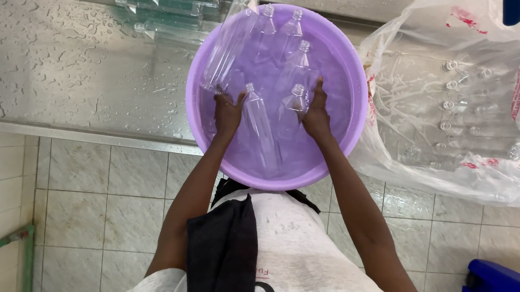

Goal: Rinsing and washing clear plastic bottles in a purple basin filled with water

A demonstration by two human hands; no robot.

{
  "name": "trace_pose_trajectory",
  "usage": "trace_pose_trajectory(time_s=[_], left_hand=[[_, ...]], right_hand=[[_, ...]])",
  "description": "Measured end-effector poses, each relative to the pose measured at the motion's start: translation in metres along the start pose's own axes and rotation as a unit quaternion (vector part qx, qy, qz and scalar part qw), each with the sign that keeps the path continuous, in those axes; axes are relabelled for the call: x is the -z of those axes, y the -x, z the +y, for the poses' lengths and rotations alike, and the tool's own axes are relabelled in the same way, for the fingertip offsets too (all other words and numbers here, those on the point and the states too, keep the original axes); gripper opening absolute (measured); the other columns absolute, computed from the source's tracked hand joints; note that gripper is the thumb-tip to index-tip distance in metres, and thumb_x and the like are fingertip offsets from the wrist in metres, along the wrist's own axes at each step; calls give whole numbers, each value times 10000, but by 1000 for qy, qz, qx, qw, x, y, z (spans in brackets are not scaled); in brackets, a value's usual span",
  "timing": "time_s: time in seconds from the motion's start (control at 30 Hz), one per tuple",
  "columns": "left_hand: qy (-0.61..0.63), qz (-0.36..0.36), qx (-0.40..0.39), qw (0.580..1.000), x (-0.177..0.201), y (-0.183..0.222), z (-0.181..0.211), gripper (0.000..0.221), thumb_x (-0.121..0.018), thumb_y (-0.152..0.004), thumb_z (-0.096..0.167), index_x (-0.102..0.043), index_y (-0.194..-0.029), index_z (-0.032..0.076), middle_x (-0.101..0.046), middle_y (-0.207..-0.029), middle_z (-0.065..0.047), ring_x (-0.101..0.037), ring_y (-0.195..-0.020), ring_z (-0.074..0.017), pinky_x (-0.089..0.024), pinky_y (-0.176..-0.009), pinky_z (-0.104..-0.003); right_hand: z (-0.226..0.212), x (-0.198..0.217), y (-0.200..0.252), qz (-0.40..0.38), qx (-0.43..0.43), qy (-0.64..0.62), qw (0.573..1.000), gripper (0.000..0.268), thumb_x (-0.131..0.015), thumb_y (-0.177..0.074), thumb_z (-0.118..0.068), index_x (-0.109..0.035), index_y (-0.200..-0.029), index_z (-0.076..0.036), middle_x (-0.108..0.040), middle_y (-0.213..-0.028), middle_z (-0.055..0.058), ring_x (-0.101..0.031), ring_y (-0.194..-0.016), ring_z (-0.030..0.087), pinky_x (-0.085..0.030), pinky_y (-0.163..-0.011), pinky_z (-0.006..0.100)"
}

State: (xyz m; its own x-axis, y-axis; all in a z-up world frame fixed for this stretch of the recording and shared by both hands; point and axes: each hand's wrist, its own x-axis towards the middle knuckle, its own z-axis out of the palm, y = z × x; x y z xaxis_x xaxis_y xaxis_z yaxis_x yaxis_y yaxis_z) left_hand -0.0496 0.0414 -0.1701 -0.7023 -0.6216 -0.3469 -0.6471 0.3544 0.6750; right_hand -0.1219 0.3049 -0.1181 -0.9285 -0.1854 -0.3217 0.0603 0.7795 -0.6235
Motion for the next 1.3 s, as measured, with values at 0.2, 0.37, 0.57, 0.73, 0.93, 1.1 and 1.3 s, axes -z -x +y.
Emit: trace_pose_trajectory(time_s=[0.2, 0.37, 0.57, 0.73, 0.93, 1.1, 1.3], left_hand=[[-33, 18, -61, 997, 36, 31, 48, 834, -645, -989, 775, -557, -1228, -20, -701, -1191, -259, -736, -1145, -521, -595, -955, -689], [-6, 5, -77, 997, 23, 18, 34, 829, -635, -1030, 732, -487, -1353, -17, -644, -1236, -216, -733, -1138, -517, -570, -957, -741], [4, 23, -88, 996, 14, 12, 24, 774, -678, -1046, 660, -478, -1383, -8, -607, -1264, -213, -719, -1152, -522, -574, -943, -757], [10, 20, -82, 996, 7, 7, 15, 817, -686, -1037, 683, -441, -1473, 36, -600, -1285, -156, -726, -1164, -496, -569, -944, -765], [-8, 23, -92, 996, 16, 16, 28, 843, -675, -1037, 673, -432, -1487, 3, -590, -1333, -228, -696, -1182, -567, -558, -956, -785], [18, 26, -104, 994, 8, 12, 22, 839, -701, -1059, 598, -379, -1553, 2, -558, -1449, -228, -713, -1197, -520, -560, -951, -781], [11, 29, -108, 994, 14, 20, 32, 816, -678, -1060, 626, -402, -1521, 12, -589, -1382, -205, -732, -1162, -499, -583, -926, -772]], right_hand=[[3, -5, -2, 29, 21, 36, 999, 1141, -736, -1090, -456, 154, -1771, -244, -307, -1691, 207, -535, -1486, 463, -506, -1058, 760], [11, -7, -8, 37, 19, 14, 999, 1121, -716, -1078, -499, 111, -1777, -210, -383, -1607, 182, -631, -1357, 462, -546, -1032, 736], [34, -28, -22, 79, 16, 102, 992, 1172, -773, -1036, -517, 74, -1782, -202, -443, -1535, 108, -710, -1266, 410, -601, -999, 645], [21, -15, -9, 68, 54, 18, 996, 1136, -753, -1074, -495, 100, -1775, -226, -467, -1547, 105, -665, -1322, 440, -580, -1030, 675], [27, -18, -18, 50, 19, 29, 998, 1159, -739, -1065, -534, 114, -1770, -189, -448, -1559, 110, -664, -1319, 449, -562, -1019, 718], [20, -20, -18, 58, -30, 48, 997, 1166, -711, -1046, -606, 116, -1771, -221, -400, -1567, 54, -609, -1404, 322, -580, -1054, 647], [-9, -2, 4, 36, -27, 48, 998, 1141, -730, -1069, -419, 133, -1772, -172, -379, -1573, 168, -653, -1352, 414, -550, -1073, 682]])
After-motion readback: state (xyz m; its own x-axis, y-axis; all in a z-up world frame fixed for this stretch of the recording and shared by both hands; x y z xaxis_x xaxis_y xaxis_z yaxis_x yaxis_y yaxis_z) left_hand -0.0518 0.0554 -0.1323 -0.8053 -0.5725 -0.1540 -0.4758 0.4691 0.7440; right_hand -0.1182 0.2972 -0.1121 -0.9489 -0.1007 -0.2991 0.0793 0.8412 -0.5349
